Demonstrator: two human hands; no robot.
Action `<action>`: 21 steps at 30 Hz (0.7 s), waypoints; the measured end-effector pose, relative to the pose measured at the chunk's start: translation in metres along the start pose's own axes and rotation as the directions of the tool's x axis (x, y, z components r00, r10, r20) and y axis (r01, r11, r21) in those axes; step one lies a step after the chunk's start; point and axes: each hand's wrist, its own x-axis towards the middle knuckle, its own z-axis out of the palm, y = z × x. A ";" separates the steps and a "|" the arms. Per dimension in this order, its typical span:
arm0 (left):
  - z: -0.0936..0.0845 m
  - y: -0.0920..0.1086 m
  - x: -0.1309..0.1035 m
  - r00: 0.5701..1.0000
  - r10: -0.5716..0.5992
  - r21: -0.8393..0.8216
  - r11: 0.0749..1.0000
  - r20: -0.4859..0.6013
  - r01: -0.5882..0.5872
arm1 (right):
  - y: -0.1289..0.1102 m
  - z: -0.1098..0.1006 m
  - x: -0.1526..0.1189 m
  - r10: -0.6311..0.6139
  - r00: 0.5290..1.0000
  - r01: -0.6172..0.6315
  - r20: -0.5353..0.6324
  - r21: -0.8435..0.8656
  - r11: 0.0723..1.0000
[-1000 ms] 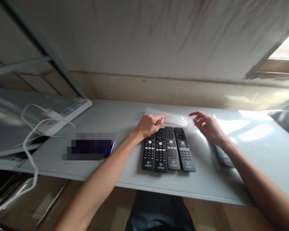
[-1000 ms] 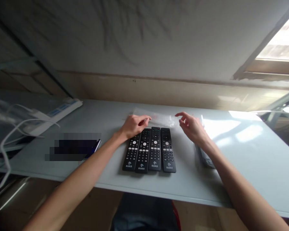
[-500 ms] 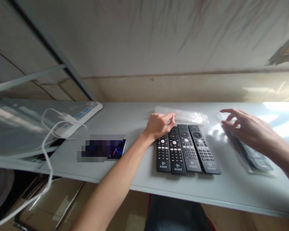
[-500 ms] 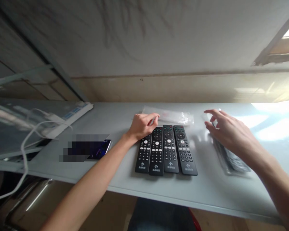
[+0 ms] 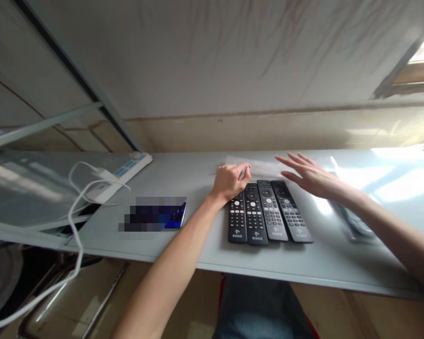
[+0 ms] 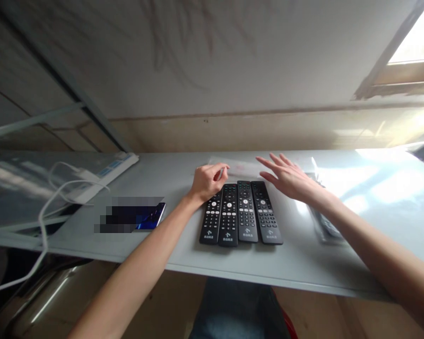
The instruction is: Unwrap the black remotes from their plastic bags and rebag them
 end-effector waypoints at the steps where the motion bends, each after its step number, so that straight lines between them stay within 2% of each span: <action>1: -0.001 0.000 0.000 1.000 -0.011 0.003 1.000 -0.010 0.011 | -0.004 0.007 0.002 -0.008 0.998 0.008 0.058 0.003 1.000; 3: -0.002 0.000 0.000 1.000 -0.014 0.005 1.000 -0.020 0.014 | -0.008 0.020 0.000 -0.013 0.990 0.012 0.141 0.002 1.000; 5: 0.000 0.001 -0.001 1.000 0.004 0.000 1.000 -0.019 -0.004 | -0.008 0.029 -0.007 -0.018 0.988 0.020 0.155 -0.009 1.000; 11: 0.002 -0.001 -0.001 0.998 0.018 -0.006 1.000 -0.053 -0.018 | -0.008 0.026 -0.017 -0.067 0.997 0.068 0.024 -0.061 0.996; 14: -0.003 -0.007 0.000 0.989 0.023 0.069 0.998 -0.144 -0.013 | -0.013 0.020 -0.016 -0.086 0.996 0.086 -0.001 -0.028 0.996; 18: -0.013 -0.016 0.003 0.944 0.024 0.150 0.988 -0.329 0.027 | -0.015 0.018 -0.018 -0.082 0.996 0.084 -0.047 0.035 0.996; 21: -0.016 -0.017 0.003 0.942 0.027 0.150 0.988 -0.334 0.025 | -0.014 0.019 -0.020 -0.086 0.996 0.087 -0.022 0.041 0.995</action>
